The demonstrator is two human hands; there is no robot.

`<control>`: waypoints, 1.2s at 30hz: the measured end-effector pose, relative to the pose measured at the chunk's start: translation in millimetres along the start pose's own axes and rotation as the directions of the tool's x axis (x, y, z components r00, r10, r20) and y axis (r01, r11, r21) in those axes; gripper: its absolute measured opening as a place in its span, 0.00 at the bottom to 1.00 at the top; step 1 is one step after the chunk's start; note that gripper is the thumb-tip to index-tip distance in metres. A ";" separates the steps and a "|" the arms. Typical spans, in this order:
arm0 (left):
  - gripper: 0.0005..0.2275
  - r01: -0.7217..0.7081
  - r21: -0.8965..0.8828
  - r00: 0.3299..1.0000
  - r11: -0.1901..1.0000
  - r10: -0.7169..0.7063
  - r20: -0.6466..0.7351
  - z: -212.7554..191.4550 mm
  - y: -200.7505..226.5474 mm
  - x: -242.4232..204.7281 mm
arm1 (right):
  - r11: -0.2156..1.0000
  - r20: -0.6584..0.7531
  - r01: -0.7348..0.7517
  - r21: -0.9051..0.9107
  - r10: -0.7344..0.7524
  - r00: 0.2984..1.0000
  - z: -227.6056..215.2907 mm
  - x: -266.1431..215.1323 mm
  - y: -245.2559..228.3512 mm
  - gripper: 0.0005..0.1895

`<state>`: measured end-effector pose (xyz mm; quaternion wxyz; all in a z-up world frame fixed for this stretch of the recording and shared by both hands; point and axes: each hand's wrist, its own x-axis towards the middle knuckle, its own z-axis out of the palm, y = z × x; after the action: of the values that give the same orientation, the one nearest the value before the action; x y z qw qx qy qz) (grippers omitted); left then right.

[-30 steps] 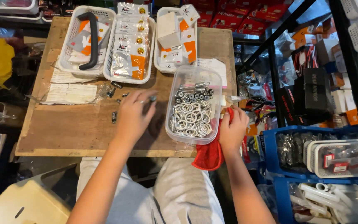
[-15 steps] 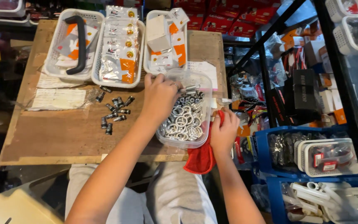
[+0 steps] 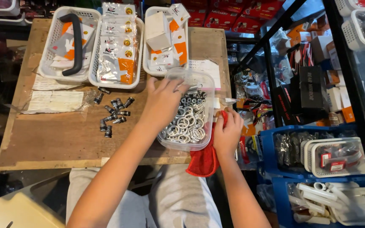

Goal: The person sorts small metal hardware components, such as screws and washers, from a wooden table into a clear plastic container. They use their hands to pick up the items and place them into the container, occasionally using a red cloth to wipe the table surface.

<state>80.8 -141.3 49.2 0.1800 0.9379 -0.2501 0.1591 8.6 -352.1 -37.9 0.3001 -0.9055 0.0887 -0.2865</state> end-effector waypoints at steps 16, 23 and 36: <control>0.19 0.359 0.228 0.915 0.905 -0.390 0.107 -43.4 -81.8 -110.3 | 0.997 -0.031 0.078 0.014 -0.077 0.997 8.0 -3.1 16.4 0.08; 0.18 0.326 0.301 0.944 0.896 -0.326 -0.052 -22.3 -82.5 -96.9 | 0.996 -0.027 0.091 0.013 -0.090 0.996 5.8 -1.5 15.9 0.08; 0.10 0.279 -0.261 0.904 0.924 -0.345 -0.252 -8.3 -55.3 -52.1 | 1.000 -0.006 0.013 0.010 -0.013 1.000 4.0 -1.5 4.3 0.09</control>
<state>65.1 -71.6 22.0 0.3405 0.9062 -0.0823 0.2369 9.7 -353.1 -43.8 0.3028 -0.9036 0.0824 -0.2915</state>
